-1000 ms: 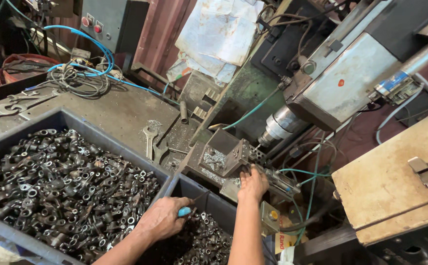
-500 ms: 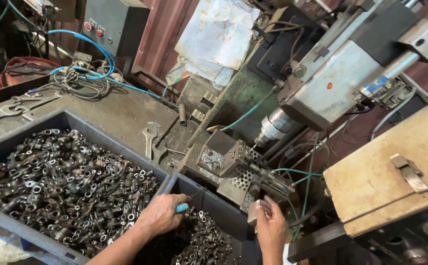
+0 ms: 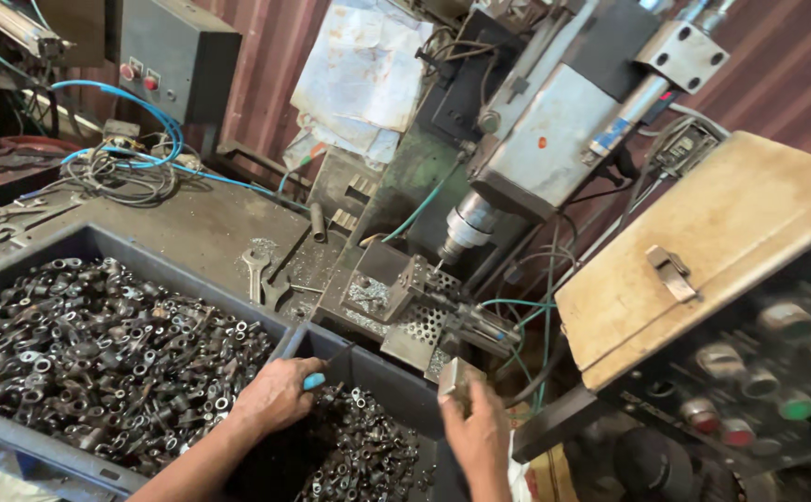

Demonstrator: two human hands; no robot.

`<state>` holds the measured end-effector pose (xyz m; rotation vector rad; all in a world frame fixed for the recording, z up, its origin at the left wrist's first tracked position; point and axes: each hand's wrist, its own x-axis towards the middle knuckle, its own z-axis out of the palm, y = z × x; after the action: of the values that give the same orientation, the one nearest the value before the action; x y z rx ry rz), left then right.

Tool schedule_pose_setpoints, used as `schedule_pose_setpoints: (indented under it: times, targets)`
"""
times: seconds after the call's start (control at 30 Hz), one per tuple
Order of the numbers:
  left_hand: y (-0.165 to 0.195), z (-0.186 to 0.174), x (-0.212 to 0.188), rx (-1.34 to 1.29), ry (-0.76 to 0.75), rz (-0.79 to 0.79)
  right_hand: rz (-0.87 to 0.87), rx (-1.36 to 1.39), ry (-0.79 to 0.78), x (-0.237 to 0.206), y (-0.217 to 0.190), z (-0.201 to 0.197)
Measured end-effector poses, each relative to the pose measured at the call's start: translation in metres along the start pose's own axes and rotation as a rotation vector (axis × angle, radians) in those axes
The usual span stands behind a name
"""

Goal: The person picks metal fittings from a bin and seats them one at a time into the fixture of a top facing and chamfering machine, presses the control to run the cycle, then moves the machined part into a second bin. The cycle is repeated continuously across the episode.

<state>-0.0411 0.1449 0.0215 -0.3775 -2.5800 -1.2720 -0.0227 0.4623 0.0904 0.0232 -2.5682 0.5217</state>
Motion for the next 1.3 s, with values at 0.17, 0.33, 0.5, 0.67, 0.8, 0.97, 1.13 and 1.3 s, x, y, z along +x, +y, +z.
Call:
schedule_pose_setpoints:
  times: [0.17,0.33,0.5,0.67,0.8,0.97,1.13,1.3]
  targets:
    - [0.000,0.001,-0.001,0.073,-0.021,0.036,-0.176,0.089,-0.247,-0.042,-0.023,0.010]
    - [0.001,-0.002,0.000,0.154,-0.043,0.033,0.201,0.800,0.077,-0.042,0.046,0.029]
    - [-0.004,0.002,0.002,0.197,-0.042,0.092,0.387,0.906,0.054,-0.080,0.149,0.073]
    - [-0.014,0.005,0.001,0.202,-0.033,0.116,0.381,0.971,0.064,-0.110,0.164,0.142]
    - [-0.015,-0.006,-0.003,0.049,0.144,-0.048,0.278,0.974,0.051,-0.106,0.156,0.154]
    - [-0.031,-0.059,-0.034,0.356,0.170,-0.201,0.353,0.977,-0.001,-0.111,0.160,0.152]
    - [-0.055,-0.099,-0.067,0.716,-0.013,-0.252,0.404,0.892,-0.040,-0.115,0.162,0.161]
    - [-0.091,-0.084,-0.076,0.783,-0.084,-0.252,0.357,0.976,-0.061,-0.120,0.167,0.161]
